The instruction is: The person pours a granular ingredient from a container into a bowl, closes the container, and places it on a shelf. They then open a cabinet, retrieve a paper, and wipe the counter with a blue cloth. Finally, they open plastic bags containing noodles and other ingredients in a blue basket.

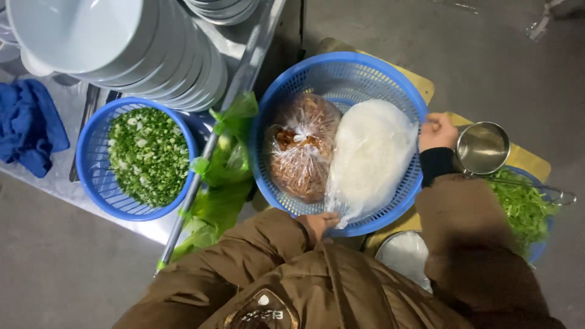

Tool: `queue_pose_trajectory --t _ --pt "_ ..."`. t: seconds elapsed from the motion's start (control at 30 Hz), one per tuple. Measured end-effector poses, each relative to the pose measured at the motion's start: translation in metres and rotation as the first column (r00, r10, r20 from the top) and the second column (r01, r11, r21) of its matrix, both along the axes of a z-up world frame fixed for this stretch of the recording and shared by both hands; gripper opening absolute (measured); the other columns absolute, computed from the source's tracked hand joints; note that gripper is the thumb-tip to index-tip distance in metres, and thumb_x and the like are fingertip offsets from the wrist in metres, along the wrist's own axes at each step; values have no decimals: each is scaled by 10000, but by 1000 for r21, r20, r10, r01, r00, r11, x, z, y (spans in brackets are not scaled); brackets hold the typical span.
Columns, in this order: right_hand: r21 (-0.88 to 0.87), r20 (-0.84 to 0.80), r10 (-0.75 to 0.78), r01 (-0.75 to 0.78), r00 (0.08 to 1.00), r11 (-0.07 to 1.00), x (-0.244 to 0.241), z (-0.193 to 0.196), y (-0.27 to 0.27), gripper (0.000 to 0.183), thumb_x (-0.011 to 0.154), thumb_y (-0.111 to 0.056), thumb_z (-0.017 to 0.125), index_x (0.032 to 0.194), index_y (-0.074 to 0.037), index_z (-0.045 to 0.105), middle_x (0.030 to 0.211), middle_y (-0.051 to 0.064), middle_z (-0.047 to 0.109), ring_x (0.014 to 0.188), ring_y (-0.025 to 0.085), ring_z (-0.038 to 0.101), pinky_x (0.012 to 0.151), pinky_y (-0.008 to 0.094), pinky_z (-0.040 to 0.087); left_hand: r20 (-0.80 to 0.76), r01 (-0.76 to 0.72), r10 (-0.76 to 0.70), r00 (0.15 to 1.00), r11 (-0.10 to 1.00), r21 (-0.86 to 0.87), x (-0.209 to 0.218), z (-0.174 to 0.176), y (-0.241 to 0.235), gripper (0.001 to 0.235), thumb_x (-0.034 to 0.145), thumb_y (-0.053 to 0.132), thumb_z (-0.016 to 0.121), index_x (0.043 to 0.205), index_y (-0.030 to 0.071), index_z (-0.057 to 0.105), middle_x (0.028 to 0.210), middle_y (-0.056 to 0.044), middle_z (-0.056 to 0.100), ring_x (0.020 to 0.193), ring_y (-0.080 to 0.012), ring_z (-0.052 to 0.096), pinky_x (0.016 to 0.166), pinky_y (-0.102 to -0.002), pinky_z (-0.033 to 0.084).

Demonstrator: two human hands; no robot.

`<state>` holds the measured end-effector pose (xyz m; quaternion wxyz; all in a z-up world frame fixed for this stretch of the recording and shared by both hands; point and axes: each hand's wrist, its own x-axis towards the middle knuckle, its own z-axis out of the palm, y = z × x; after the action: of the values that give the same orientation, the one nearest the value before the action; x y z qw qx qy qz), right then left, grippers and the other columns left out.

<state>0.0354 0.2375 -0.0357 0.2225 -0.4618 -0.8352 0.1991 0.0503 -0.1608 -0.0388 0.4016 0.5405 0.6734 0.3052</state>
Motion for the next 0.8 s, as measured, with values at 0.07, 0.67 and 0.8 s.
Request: queue_pose_trajectory --t 0.07,0.67,0.8 --pt "-759 -441 -340 -143 831 635 -27 106 -49 171 825 -152 623 991 -190 638 730 -43 425 809 48 484 899 152 460 8 -132 134 991 964 230 -26 40 -10 644 736 179 651 1300 -64 456 1380 -315 369 1235 -487 388 1037 -503 395" --pt "-393 440 832 -761 337 516 -58 47 -219 273 930 -380 472 1171 -314 583 1189 -146 590 1287 118 344 1000 403 268 -280 -719 675 682 549 -426 -192 69 38 342 833 371 623 1145 236 591 1065 -49 559 1012 -244 628 870 -382 536" --pt "-431 421 827 -720 371 543 -60 39 -221 287 937 -402 456 1198 -340 559 1166 -153 595 1284 111 342 1020 414 263 -253 -713 677 691 581 -394 -198 49 40 257 836 303 635 1034 139 640 951 -75 607 937 -253 653 795 -379 548"
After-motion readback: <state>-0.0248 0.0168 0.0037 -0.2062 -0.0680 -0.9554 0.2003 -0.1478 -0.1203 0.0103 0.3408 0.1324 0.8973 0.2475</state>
